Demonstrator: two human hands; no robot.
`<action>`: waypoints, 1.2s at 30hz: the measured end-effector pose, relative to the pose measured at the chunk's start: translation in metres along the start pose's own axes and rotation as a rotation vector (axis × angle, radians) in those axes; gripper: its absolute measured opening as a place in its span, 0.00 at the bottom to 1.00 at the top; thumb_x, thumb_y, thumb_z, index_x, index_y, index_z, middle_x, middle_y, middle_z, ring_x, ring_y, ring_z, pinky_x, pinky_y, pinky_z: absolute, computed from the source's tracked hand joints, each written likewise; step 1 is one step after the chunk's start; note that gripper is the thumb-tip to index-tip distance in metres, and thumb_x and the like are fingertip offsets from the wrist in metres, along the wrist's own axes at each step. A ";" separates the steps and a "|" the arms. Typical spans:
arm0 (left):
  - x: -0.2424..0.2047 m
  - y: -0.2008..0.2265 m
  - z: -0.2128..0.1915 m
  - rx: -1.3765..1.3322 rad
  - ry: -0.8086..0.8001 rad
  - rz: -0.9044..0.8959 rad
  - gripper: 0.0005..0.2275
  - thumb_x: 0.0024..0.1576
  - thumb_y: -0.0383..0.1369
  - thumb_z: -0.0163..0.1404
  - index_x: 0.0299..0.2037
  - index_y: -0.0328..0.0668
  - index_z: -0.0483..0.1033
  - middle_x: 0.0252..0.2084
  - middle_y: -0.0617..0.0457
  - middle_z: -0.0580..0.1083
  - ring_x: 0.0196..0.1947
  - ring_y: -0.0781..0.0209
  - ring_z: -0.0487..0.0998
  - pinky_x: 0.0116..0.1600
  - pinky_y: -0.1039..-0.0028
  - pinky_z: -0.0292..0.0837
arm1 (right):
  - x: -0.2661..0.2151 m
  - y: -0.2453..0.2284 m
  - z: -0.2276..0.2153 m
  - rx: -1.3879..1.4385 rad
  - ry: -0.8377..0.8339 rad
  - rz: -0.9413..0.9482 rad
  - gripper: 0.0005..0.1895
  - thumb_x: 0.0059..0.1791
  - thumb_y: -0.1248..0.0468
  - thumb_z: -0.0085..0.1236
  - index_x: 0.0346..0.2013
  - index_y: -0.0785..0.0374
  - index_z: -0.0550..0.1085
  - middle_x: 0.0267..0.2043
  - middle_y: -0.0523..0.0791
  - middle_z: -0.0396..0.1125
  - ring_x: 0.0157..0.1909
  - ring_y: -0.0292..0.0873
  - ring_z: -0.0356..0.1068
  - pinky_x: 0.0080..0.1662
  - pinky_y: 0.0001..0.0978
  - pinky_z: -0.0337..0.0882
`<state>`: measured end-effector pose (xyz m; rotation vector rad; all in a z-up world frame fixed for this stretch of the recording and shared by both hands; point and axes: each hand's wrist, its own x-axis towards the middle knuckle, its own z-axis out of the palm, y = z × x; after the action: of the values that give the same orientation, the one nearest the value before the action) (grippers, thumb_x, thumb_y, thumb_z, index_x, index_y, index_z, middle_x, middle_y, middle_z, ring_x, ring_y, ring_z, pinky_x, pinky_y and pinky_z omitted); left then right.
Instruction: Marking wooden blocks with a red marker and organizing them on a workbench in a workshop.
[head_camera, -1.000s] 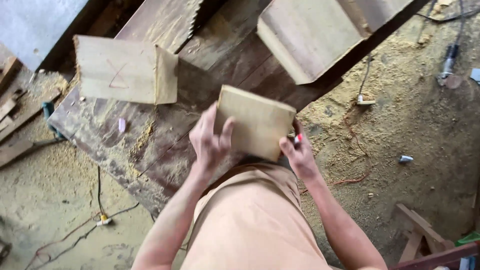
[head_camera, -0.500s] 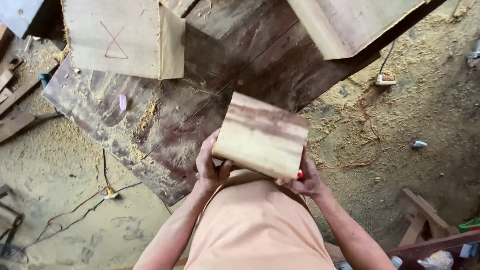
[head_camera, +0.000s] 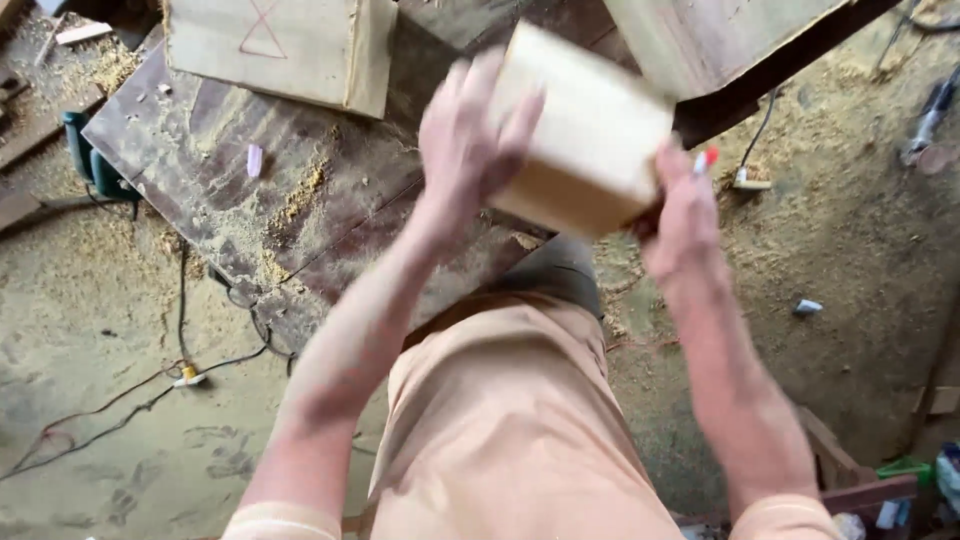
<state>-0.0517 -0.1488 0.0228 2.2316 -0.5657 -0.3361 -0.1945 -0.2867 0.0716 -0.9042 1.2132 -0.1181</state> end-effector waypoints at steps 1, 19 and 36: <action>0.022 0.009 0.001 0.070 -0.070 -0.079 0.22 0.57 0.52 0.42 0.52 0.46 0.72 0.44 0.43 0.74 0.44 0.42 0.77 0.46 0.53 0.70 | 0.009 -0.008 -0.003 -0.052 -0.032 0.034 0.22 0.53 0.52 0.42 0.55 0.63 0.68 0.49 0.49 0.71 0.48 0.46 0.73 0.42 0.37 0.78; 0.112 0.021 0.059 0.114 -0.146 -0.410 0.13 0.43 0.50 0.42 0.20 0.58 0.77 0.26 0.61 0.81 0.35 0.53 0.83 0.45 0.64 0.74 | 0.051 -0.018 -0.009 -0.237 -0.119 0.200 0.28 0.50 0.34 0.36 0.20 0.50 0.61 0.12 0.35 0.46 0.15 0.34 0.47 0.20 0.28 0.56; -0.084 -0.114 0.008 -0.359 0.427 0.481 0.25 0.57 0.40 0.41 0.62 0.33 0.73 0.49 0.42 0.73 0.47 0.47 0.75 0.54 0.62 0.73 | -0.017 0.079 -0.073 -0.752 -0.314 -0.727 0.22 0.54 0.52 0.47 0.55 0.63 0.74 0.26 0.43 0.60 0.28 0.34 0.58 0.36 0.26 0.63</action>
<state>-0.0944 -0.0453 -0.0634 1.6842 -0.7166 0.2639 -0.2920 -0.2653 0.0286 -1.9232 0.5689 -0.0924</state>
